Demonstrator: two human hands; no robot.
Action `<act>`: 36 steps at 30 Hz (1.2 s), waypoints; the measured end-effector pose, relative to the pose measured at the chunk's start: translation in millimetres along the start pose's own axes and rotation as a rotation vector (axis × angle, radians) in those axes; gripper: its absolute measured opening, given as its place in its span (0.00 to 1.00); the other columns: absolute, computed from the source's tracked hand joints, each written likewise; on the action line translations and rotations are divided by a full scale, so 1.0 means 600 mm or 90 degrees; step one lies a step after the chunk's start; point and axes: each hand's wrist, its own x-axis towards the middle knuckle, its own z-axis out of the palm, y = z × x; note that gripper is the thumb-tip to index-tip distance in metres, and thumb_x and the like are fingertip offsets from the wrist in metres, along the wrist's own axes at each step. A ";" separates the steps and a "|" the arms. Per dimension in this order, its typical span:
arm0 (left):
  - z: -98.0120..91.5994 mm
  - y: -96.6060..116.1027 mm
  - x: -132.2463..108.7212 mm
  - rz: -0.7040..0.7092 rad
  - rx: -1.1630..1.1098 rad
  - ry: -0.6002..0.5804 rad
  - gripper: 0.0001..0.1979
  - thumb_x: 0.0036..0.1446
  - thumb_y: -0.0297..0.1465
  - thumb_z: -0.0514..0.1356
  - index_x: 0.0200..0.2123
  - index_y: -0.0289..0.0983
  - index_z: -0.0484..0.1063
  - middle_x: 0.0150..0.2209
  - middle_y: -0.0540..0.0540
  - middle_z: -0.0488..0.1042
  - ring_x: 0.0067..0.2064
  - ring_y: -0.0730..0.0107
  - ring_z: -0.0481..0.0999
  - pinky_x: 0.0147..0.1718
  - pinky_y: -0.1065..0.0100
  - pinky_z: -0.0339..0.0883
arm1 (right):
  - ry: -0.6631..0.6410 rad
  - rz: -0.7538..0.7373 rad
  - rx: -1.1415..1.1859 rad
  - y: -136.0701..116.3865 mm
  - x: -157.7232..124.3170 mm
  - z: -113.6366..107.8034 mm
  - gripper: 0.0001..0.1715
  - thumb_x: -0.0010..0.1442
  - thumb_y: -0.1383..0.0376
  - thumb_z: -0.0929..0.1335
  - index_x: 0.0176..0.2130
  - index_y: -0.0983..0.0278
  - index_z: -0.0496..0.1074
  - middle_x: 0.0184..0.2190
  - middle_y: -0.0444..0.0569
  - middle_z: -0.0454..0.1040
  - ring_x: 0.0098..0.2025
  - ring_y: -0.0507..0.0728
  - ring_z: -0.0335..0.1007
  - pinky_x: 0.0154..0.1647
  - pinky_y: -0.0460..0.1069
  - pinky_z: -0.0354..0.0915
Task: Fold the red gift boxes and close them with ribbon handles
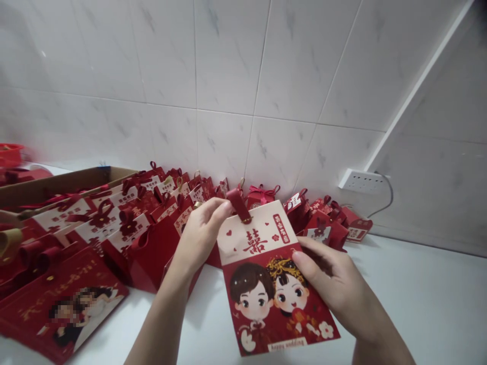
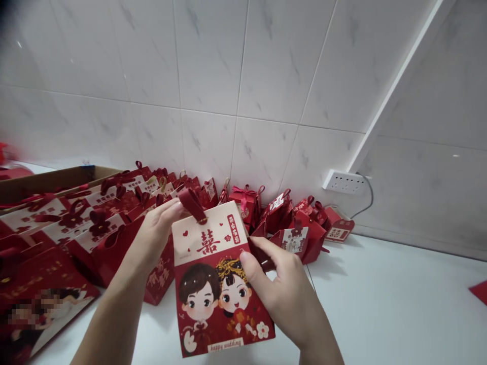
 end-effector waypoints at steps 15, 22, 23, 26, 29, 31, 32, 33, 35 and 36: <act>0.007 0.004 -0.005 -0.073 -0.215 -0.030 0.09 0.52 0.37 0.64 0.32 0.37 0.76 0.30 0.47 0.77 0.28 0.74 0.74 0.27 0.75 0.69 | 0.217 -0.337 -0.348 -0.009 -0.015 0.026 0.13 0.57 0.58 0.68 0.38 0.63 0.74 0.32 0.50 0.77 0.31 0.57 0.73 0.30 0.50 0.70; 0.013 0.006 0.003 0.000 -0.384 0.029 0.10 0.43 0.35 0.70 0.26 0.36 0.75 0.25 0.50 0.74 0.27 0.77 0.73 0.27 0.77 0.69 | 0.234 -0.464 -0.419 -0.022 -0.028 0.061 0.16 0.56 0.60 0.69 0.42 0.67 0.71 0.28 0.52 0.73 0.30 0.58 0.69 0.31 0.51 0.68; 0.012 0.006 0.002 0.005 -0.384 0.036 0.10 0.42 0.35 0.70 0.26 0.36 0.75 0.25 0.50 0.75 0.26 0.77 0.73 0.27 0.77 0.69 | 0.235 -0.462 -0.412 -0.022 -0.029 0.062 0.16 0.56 0.60 0.69 0.42 0.67 0.71 0.27 0.53 0.73 0.30 0.58 0.69 0.31 0.51 0.68; 0.010 0.007 -0.002 0.008 -0.331 0.063 0.09 0.45 0.36 0.68 0.27 0.36 0.76 0.25 0.49 0.76 0.25 0.77 0.73 0.25 0.77 0.69 | 0.230 -0.382 -0.324 -0.023 -0.031 0.056 0.12 0.58 0.59 0.67 0.39 0.64 0.73 0.29 0.51 0.74 0.31 0.57 0.70 0.32 0.50 0.69; 0.009 0.008 -0.008 -0.031 -0.244 0.070 0.12 0.48 0.40 0.66 0.27 0.36 0.77 0.23 0.48 0.76 0.23 0.75 0.73 0.22 0.76 0.67 | 0.147 -0.184 -0.135 -0.025 -0.031 0.038 0.15 0.60 0.55 0.65 0.39 0.60 0.75 0.34 0.50 0.78 0.36 0.58 0.74 0.33 0.49 0.71; 0.008 0.012 -0.010 -0.069 -0.217 0.060 0.14 0.49 0.41 0.65 0.29 0.36 0.78 0.22 0.47 0.76 0.23 0.73 0.74 0.21 0.76 0.67 | 0.056 -0.045 0.016 -0.024 -0.028 0.025 0.19 0.60 0.52 0.65 0.43 0.61 0.75 0.37 0.51 0.79 0.37 0.59 0.76 0.33 0.49 0.73; 0.008 0.014 -0.011 -0.089 -0.223 0.052 0.15 0.49 0.43 0.65 0.30 0.35 0.78 0.22 0.46 0.76 0.24 0.70 0.75 0.21 0.74 0.68 | 0.023 0.008 0.084 -0.021 -0.025 0.019 0.21 0.59 0.51 0.65 0.44 0.62 0.75 0.38 0.51 0.79 0.37 0.60 0.77 0.33 0.49 0.74; 0.007 0.017 -0.011 -0.108 -0.243 0.040 0.18 0.48 0.45 0.64 0.31 0.34 0.79 0.22 0.45 0.77 0.25 0.67 0.76 0.21 0.73 0.69 | 0.005 0.043 0.143 -0.018 -0.020 0.015 0.22 0.59 0.51 0.66 0.45 0.63 0.75 0.38 0.52 0.79 0.37 0.61 0.77 0.34 0.50 0.74; 0.004 0.022 -0.011 -0.132 -0.301 0.002 0.23 0.47 0.49 0.62 0.32 0.33 0.79 0.23 0.42 0.77 0.26 0.62 0.78 0.21 0.70 0.70 | 0.011 0.054 0.228 -0.006 -0.007 0.011 0.22 0.58 0.51 0.67 0.44 0.63 0.76 0.37 0.52 0.80 0.37 0.62 0.78 0.34 0.51 0.75; 0.003 0.024 -0.012 -0.129 -0.327 -0.024 0.25 0.47 0.50 0.61 0.34 0.33 0.79 0.25 0.41 0.78 0.27 0.61 0.78 0.20 0.70 0.70 | 0.018 0.045 0.257 0.002 0.002 0.011 0.21 0.58 0.51 0.66 0.43 0.62 0.76 0.36 0.51 0.80 0.37 0.62 0.78 0.33 0.51 0.75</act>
